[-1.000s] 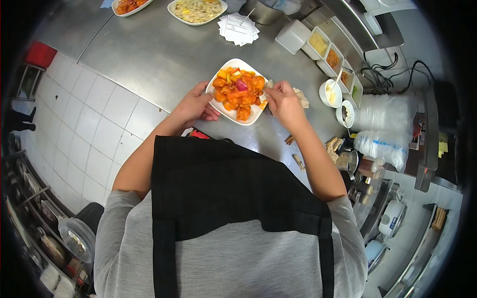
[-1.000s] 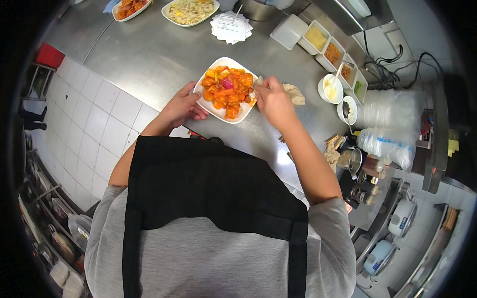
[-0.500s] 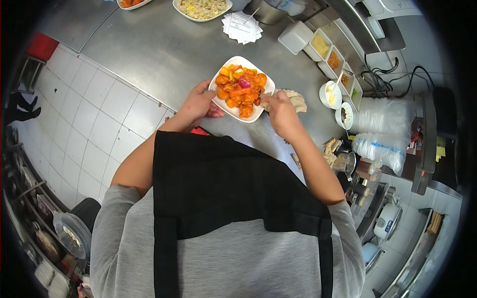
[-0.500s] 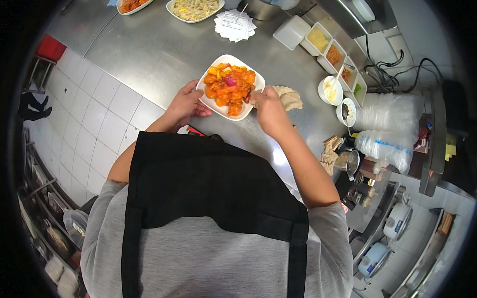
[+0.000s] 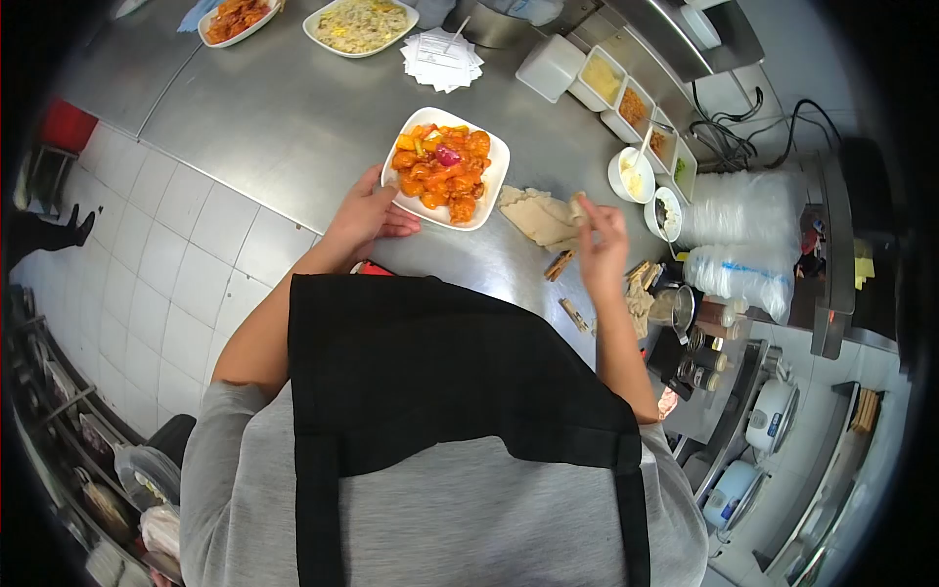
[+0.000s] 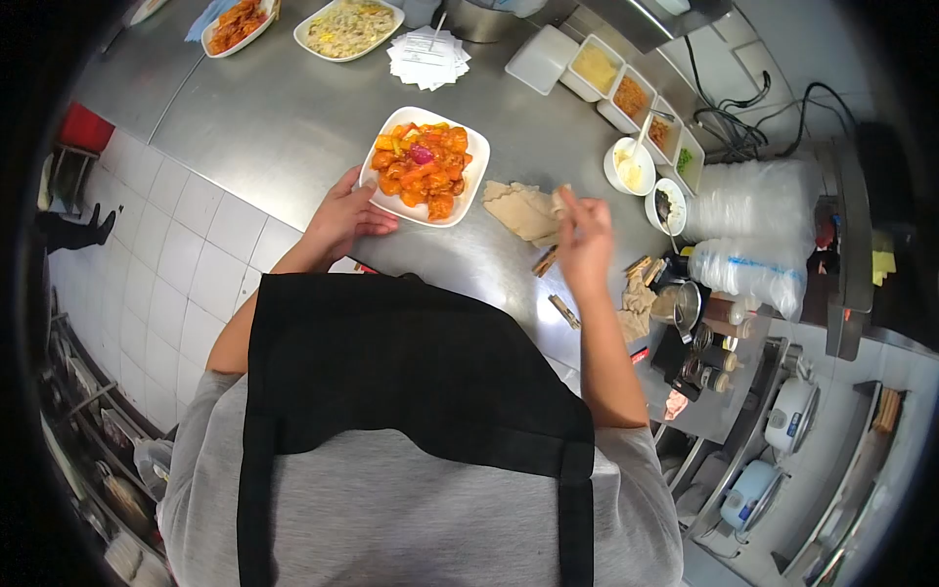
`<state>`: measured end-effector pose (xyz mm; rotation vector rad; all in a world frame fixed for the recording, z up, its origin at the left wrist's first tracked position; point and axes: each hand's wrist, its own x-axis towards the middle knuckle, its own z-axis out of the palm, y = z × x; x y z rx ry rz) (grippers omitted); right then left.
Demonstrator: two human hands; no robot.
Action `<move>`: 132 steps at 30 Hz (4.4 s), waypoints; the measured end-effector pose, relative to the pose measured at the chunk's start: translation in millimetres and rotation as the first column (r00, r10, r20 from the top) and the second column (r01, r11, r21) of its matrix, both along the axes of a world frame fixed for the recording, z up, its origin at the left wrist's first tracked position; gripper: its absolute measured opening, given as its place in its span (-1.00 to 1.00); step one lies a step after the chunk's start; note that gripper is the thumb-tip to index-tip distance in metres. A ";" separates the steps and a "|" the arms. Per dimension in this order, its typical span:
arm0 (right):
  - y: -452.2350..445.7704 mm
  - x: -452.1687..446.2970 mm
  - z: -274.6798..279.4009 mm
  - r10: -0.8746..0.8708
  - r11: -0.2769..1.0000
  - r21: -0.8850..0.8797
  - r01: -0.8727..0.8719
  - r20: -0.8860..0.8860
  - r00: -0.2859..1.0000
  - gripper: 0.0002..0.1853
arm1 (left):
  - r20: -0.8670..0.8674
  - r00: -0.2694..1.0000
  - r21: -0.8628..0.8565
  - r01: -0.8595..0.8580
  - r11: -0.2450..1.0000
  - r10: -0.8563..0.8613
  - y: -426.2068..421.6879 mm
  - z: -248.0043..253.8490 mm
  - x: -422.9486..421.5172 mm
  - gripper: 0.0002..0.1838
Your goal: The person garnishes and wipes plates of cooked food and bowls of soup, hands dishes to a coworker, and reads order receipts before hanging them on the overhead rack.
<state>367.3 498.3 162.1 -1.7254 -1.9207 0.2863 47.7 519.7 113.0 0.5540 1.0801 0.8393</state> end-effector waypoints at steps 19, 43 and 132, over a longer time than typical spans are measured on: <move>19.9 -36.9 -57.8 0.151 0.982 0.068 -0.178 0.292 0.945 -0.80 | 0.006 0.999 0.008 0.038 0.999 -0.038 -2.1 -6.7 -0.8 -0.55; 27.2 -27.1 -24.7 -0.216 0.806 -0.422 -0.414 -0.863 0.457 -0.79 | -0.006 0.999 -0.025 0.054 0.998 -0.054 8.4 3.2 -8.3 -0.62; 191.7 142.7 84.3 -0.077 0.968 0.198 0.155 -0.355 0.932 -0.80 | -0.172 0.947 0.254 0.309 0.917 -0.271 176.2 69.9 215.2 -0.60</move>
